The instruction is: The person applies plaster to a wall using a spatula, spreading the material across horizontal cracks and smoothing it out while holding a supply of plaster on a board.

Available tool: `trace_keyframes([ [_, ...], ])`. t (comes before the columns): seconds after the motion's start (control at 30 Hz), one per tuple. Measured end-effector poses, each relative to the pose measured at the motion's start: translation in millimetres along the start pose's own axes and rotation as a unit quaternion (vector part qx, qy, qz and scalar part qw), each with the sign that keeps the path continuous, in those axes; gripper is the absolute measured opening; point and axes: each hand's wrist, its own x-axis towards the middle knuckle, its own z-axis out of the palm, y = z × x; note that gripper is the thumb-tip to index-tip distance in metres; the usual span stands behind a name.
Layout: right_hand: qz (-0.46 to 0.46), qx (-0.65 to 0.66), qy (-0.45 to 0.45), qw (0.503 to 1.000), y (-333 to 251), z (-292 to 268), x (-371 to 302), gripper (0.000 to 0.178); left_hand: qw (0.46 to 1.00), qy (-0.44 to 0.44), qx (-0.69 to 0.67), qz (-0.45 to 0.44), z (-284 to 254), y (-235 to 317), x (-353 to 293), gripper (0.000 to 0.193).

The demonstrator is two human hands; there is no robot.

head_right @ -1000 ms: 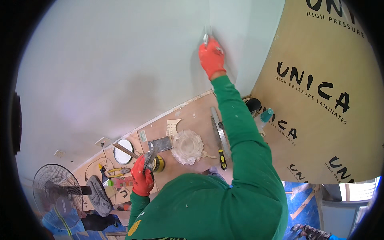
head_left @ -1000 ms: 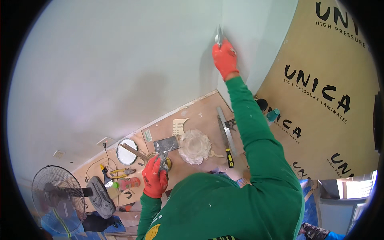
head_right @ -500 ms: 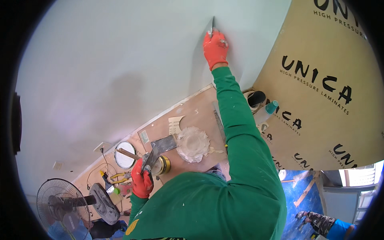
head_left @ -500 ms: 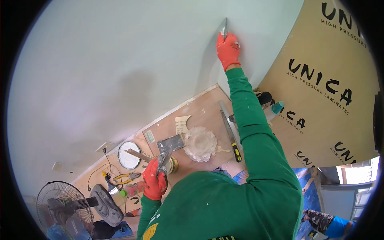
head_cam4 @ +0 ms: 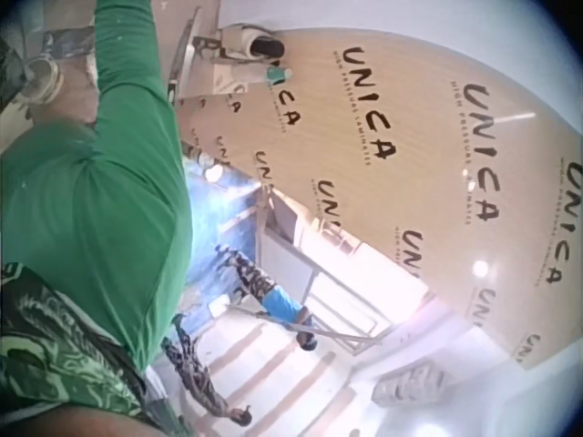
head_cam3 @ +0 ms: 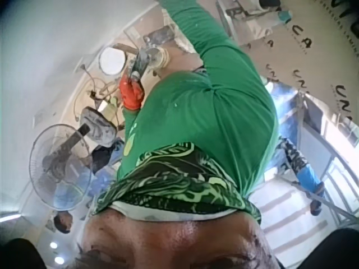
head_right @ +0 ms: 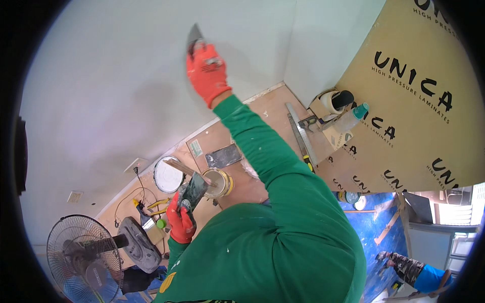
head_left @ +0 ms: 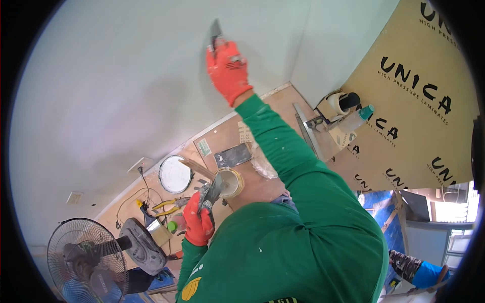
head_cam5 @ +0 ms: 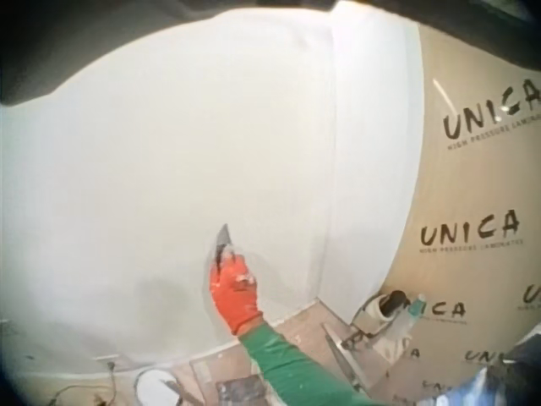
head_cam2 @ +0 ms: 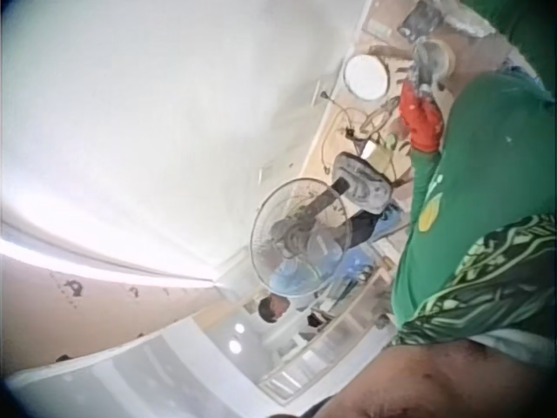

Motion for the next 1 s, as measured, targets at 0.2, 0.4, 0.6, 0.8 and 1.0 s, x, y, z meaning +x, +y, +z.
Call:
trace_keyframes([
  [0.2,-0.06,0.022,-0.001,0.998,-83.7,51.1,-42.9,0.03,0.992,0.012,-0.082,-0.099,-25.5,4.6,-5.0,0.047],
  [0.4,-0.08,0.195,-0.16,0.964,-108.1,-20.4,-50.5,0.036,0.933,0.222,0.263,0.103,-40.8,12.0,9.4,0.056],
  [0.6,-0.454,0.327,-0.25,0.791,-115.6,-183.8,-62.7,0.055,0.948,0.046,0.307,0.071,-49.2,35.1,41.9,0.063],
  [0.8,-0.45,0.05,-0.384,0.805,-25.6,-203.4,-62.0,0.044,0.72,0.1,-0.674,-0.134,-37.8,82.8,78.2,0.047],
  [1.0,-0.236,-0.453,0.057,0.858,187.9,-122.9,1.8,0.039,0.977,0.208,0.053,0.006,-23.0,109.3,91.2,0.067],
])
